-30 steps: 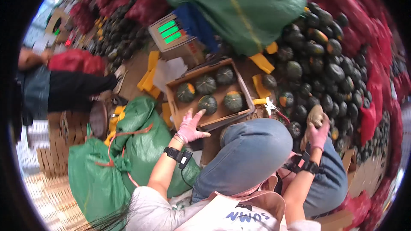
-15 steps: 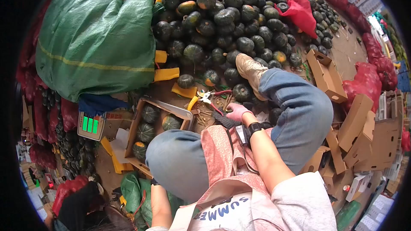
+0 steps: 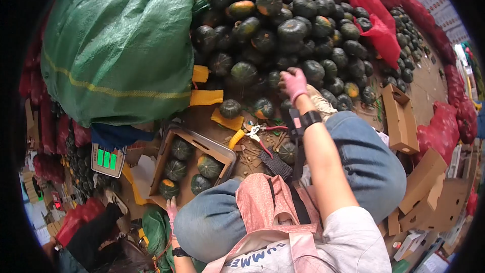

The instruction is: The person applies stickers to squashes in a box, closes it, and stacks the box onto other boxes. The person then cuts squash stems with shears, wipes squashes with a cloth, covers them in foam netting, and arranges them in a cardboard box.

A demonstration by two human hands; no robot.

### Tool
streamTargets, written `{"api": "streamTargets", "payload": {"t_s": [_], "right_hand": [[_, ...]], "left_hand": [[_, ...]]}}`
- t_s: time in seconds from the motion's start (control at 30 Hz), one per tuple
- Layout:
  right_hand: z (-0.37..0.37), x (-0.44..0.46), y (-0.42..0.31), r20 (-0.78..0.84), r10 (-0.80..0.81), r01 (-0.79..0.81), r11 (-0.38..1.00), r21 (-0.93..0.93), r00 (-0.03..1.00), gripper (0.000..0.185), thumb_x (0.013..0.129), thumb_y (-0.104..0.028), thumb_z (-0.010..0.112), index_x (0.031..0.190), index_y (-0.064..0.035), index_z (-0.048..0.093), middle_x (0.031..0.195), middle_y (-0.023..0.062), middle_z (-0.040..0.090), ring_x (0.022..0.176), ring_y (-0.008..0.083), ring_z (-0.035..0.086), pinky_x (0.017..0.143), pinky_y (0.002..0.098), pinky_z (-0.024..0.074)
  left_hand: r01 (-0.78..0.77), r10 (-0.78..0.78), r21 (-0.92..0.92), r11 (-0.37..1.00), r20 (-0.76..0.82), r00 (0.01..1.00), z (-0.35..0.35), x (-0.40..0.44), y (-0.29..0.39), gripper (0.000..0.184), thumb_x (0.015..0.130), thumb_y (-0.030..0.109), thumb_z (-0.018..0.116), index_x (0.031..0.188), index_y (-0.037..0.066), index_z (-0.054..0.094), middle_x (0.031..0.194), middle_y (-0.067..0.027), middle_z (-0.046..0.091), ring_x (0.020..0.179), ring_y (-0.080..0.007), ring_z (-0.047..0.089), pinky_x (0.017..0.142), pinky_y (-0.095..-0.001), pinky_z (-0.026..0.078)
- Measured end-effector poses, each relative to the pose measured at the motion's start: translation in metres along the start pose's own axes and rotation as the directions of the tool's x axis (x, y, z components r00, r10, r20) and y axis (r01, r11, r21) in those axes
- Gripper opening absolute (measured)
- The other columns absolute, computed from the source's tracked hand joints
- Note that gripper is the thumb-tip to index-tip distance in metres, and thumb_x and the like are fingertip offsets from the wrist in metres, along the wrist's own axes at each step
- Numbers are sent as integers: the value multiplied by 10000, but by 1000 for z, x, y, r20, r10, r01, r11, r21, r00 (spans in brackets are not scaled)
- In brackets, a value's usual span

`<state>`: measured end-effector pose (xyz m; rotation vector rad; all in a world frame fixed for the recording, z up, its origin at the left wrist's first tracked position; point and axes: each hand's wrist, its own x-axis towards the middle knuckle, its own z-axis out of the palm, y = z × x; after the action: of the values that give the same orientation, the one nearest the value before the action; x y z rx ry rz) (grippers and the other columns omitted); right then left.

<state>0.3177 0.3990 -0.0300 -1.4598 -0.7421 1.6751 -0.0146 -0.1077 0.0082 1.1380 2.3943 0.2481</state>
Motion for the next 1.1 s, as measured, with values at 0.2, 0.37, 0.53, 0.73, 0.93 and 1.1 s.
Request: {"api": "streamTargets", "payload": {"t_s": [0.2, 0.37, 0.53, 0.73, 0.93, 1.1], "right_hand": [[40, 25, 1, 258, -243, 346, 471, -811, 935, 601, 704, -225, 737, 1222, -56, 485, 1036, 138, 622, 859, 234, 621, 781, 330, 507], [93, 34, 20, 650, -499, 694, -127, -709, 573, 620, 644, -148, 715, 1217, -110, 483, 1159, 111, 549, 1120, 277, 508, 910, 395, 433], [137, 57, 15, 676, -147, 596, -365, -715, 722, 548, 657, -95, 668, 1179, -113, 502, 1134, 73, 550, 1139, 249, 493, 869, 398, 426], [140, 26, 63, 898, -86, 617, -698, -363, 432, 183, 748, -146, 566, 920, -109, 620, 930, 67, 543, 928, 243, 547, 717, 407, 442], [124, 2, 59, 442, -33, 441, -17, -897, 897, 638, 590, -94, 733, 1175, -68, 479, 1030, 155, 602, 944, 312, 606, 809, 385, 512], [132, -102, 44, 625, 16, 297, 871, -392, 780, 698, 640, -262, 774, 1194, -30, 419, 1105, 121, 543, 1016, 228, 549, 878, 383, 466]], "left_hand": [[64, -61, -49, 997, 56, 997, -7, 10, 37, 1047, 518, 271, 853, 1403, 107, 319, 1419, -222, 272, 1282, -410, 321, 1058, -445, 333], [-10, 11, -19, 1000, 84, 996, -19, 24, 61, 1033, 499, 239, 861, 1377, 98, 336, 1402, -223, 289, 1268, -408, 339, 1043, -446, 356], [28, -29, 15, 999, 68, 997, -25, 19, 55, 1014, 492, 232, 860, 1363, 97, 359, 1384, -234, 313, 1257, -410, 349, 1041, -451, 355], [-36, 37, -6, 999, 36, 999, -26, 23, 58, 944, 541, 243, 830, 1357, 103, 377, 1382, -234, 330, 1246, -412, 364, 1043, -453, 336], [-89, 82, -203, 975, -45, 996, -43, 50, 88, 826, 663, 322, 776, 1358, 90, 395, 1386, -176, 366, 1286, -344, 359, 1064, -423, 325], [227, 103, -926, 301, 268, 958, -31, 78, 100, 931, 666, 178, 816, 1413, 54, 274, 1384, -131, 389, 1285, -264, 390, 1059, -387, 334]]}}
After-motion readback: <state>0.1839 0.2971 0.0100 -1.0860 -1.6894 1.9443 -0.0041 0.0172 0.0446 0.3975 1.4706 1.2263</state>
